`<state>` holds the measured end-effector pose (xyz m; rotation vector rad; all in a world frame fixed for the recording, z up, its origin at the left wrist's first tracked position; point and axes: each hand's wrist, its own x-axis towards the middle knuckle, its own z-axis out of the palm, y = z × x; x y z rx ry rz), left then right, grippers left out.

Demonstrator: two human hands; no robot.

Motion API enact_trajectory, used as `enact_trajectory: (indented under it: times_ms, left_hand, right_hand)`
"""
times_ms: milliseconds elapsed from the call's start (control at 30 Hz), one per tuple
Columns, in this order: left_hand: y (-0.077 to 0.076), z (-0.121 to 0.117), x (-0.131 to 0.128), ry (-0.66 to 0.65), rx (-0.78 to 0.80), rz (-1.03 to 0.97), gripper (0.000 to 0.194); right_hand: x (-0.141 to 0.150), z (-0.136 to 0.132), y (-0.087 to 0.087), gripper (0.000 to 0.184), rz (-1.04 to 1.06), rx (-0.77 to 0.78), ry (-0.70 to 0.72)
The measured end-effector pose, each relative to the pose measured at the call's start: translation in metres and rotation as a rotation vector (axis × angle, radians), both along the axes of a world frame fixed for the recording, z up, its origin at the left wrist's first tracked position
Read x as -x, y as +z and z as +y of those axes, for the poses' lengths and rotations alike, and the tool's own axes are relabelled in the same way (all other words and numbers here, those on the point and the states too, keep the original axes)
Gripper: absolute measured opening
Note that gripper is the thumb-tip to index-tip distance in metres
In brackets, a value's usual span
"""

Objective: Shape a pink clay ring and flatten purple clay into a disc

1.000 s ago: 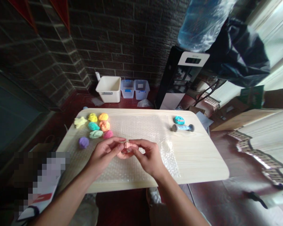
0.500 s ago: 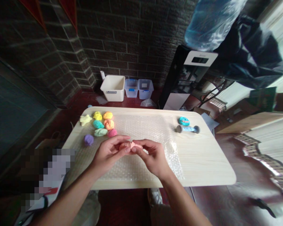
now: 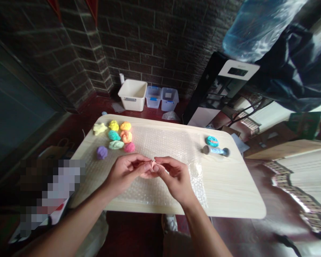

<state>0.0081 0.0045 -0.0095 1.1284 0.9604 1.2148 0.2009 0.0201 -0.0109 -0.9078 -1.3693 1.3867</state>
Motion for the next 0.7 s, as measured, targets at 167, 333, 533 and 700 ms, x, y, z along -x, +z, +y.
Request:
enact_trajectory:
  times_ms: [167,333,533,700]
  left_hand:
    - [-0.002,-0.001,0.002,0.017,-0.019,0.074,0.023]
    - [-0.006,0.000,0.004,0.011,-0.035,0.066,0.024]
    - [-0.012,0.001,0.004,0.015,-0.040,0.057,0.028]
    - [-0.012,0.000,0.003,0.001,-0.030,0.053,0.026]
  right_hand:
    - [0.003,-0.003,0.000,0.019,-0.012,0.029,0.038]
    - [0.007,-0.003,-0.001,0.017,0.051,0.101,0.038]
    - [0.006,-0.001,-0.001,0.018,0.108,0.129,0.009]
    - [0.003,-0.001,-0.003,0.017,0.058,0.109,0.024]
